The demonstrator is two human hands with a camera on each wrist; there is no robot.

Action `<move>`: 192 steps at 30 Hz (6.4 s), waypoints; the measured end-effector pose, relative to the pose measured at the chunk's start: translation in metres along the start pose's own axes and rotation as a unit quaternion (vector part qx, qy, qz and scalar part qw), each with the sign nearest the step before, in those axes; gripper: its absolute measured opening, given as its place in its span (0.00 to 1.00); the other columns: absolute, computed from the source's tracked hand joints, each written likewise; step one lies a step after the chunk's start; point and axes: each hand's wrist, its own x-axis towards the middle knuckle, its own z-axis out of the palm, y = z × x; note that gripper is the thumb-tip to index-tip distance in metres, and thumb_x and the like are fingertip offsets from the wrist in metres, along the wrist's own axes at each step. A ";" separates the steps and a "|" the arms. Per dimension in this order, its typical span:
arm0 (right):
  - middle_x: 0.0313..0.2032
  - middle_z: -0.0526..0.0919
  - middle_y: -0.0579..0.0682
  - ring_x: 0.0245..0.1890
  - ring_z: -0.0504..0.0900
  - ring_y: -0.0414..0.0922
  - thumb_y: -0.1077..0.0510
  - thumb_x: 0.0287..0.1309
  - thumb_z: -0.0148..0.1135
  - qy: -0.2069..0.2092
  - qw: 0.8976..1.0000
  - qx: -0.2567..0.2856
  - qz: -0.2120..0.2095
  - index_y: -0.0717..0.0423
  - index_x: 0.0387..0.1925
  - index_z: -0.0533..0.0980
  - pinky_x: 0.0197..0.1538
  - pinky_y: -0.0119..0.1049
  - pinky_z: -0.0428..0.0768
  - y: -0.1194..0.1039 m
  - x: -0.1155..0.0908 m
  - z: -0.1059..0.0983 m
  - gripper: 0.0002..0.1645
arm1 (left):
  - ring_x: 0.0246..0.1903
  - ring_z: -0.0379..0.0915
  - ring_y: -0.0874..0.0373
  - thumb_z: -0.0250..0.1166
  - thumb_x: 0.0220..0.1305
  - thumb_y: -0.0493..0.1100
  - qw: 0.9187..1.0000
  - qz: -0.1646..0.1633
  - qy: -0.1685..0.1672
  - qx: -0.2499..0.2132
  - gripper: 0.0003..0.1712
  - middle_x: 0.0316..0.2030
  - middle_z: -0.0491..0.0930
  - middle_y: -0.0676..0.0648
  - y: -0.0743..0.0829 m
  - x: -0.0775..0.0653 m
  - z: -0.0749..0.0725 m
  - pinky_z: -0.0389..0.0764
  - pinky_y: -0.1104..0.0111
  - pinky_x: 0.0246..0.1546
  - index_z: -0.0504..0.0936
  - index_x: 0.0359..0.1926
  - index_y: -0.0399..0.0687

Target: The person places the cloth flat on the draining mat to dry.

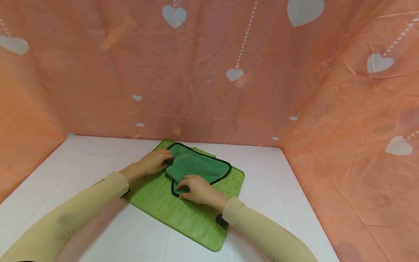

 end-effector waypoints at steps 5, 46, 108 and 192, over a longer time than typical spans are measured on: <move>0.42 0.85 0.46 0.45 0.83 0.44 0.58 0.66 0.72 0.005 1.000 -0.017 -0.019 0.51 0.43 0.88 0.52 0.38 0.82 -0.001 0.001 0.003 0.05 | 0.45 0.81 0.47 0.72 0.66 0.33 1.000 0.010 0.005 0.009 0.07 0.42 0.82 0.47 0.000 -0.001 0.001 0.82 0.54 0.49 0.87 0.43 0.45; 0.38 0.78 0.43 0.41 0.74 0.37 0.62 0.75 0.60 0.006 0.997 0.064 -0.045 0.54 0.40 0.77 0.47 0.35 0.78 0.015 -0.070 -0.018 0.03 | 0.47 0.81 0.44 0.70 0.65 0.29 0.998 -0.028 0.052 -0.027 0.10 0.44 0.83 0.46 -0.017 -0.040 -0.043 0.83 0.51 0.48 0.88 0.43 0.46; 0.42 0.85 0.46 0.43 0.84 0.39 0.63 0.69 0.68 0.013 0.995 0.087 -0.045 0.53 0.43 0.86 0.45 0.28 0.82 -0.022 -0.006 0.005 0.05 | 0.47 0.82 0.50 0.72 0.66 0.34 0.999 -0.004 0.004 -0.049 0.08 0.44 0.84 0.52 0.006 -0.059 -0.035 0.84 0.56 0.49 0.88 0.44 0.50; 0.30 0.82 0.40 0.28 0.78 0.33 0.62 0.63 0.71 0.084 0.977 0.126 0.149 0.56 0.43 0.84 0.31 0.31 0.77 0.024 -0.077 -0.018 0.07 | 0.37 0.78 0.51 0.63 0.76 0.39 0.912 -0.218 0.033 -0.345 0.19 0.45 0.77 0.39 0.002 -0.082 -0.043 0.79 0.65 0.34 0.77 0.61 0.32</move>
